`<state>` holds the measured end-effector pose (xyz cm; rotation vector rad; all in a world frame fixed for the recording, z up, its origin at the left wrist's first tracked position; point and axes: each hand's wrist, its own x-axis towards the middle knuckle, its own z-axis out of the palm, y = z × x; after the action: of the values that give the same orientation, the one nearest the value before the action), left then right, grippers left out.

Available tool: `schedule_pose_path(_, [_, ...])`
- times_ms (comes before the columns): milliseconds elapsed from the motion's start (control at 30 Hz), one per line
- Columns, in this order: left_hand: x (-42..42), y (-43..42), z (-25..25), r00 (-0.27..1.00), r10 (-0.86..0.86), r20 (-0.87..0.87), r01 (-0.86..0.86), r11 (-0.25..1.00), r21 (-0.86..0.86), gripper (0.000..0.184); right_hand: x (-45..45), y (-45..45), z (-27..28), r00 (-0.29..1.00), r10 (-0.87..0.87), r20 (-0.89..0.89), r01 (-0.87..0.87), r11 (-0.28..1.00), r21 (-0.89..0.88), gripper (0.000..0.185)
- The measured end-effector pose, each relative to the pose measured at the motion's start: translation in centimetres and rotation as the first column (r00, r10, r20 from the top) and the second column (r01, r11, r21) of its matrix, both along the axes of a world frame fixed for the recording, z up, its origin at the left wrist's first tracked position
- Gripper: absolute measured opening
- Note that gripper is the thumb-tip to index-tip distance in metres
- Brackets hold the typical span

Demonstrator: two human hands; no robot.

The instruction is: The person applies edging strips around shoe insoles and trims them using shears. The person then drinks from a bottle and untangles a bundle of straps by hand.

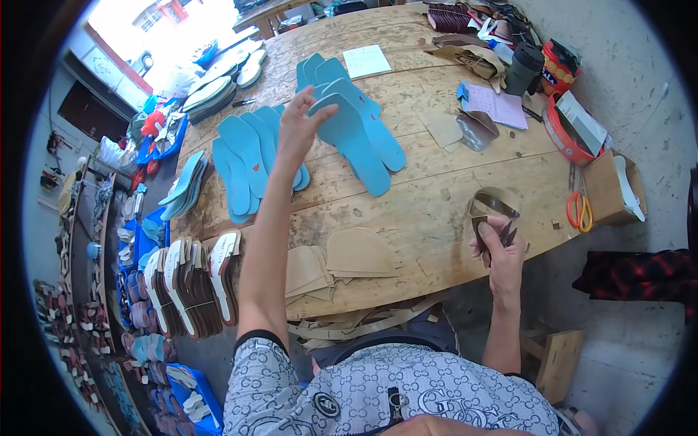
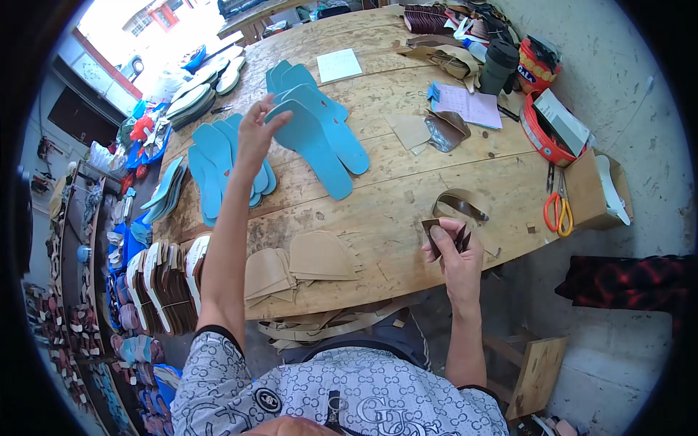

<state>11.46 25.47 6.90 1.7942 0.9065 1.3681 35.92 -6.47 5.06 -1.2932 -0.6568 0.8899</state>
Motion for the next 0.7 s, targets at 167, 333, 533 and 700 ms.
schedule_pose_path(167, [0.3,-2.5,0.1,0.993,0.068,0.095,-0.062,0.996,-0.069,0.025,-1.9,0.2,1.2,0.992,0.033,0.118,-0.038,0.998,0.042,0.017])
schedule_pose_path(333, [0.5,-10.3,2.9,0.618,-0.071,0.783,0.284,0.949,-0.139,0.031,-2.5,-0.2,1.2,0.996,0.082,0.029,-0.085,0.991,0.104,0.012])
schedule_pose_path(533, [3.2,-18.9,-4.5,-0.145,0.061,0.988,0.883,0.458,0.102,0.049,-6.9,0.0,3.4,0.838,0.332,-0.433,-0.324,0.941,0.097,0.013])
schedule_pose_path(700, [3.3,-21.5,-5.1,0.132,-0.024,0.991,0.774,0.627,-0.088,0.055,-10.9,-0.4,2.8,0.685,0.451,-0.572,-0.474,0.873,0.12,0.015])
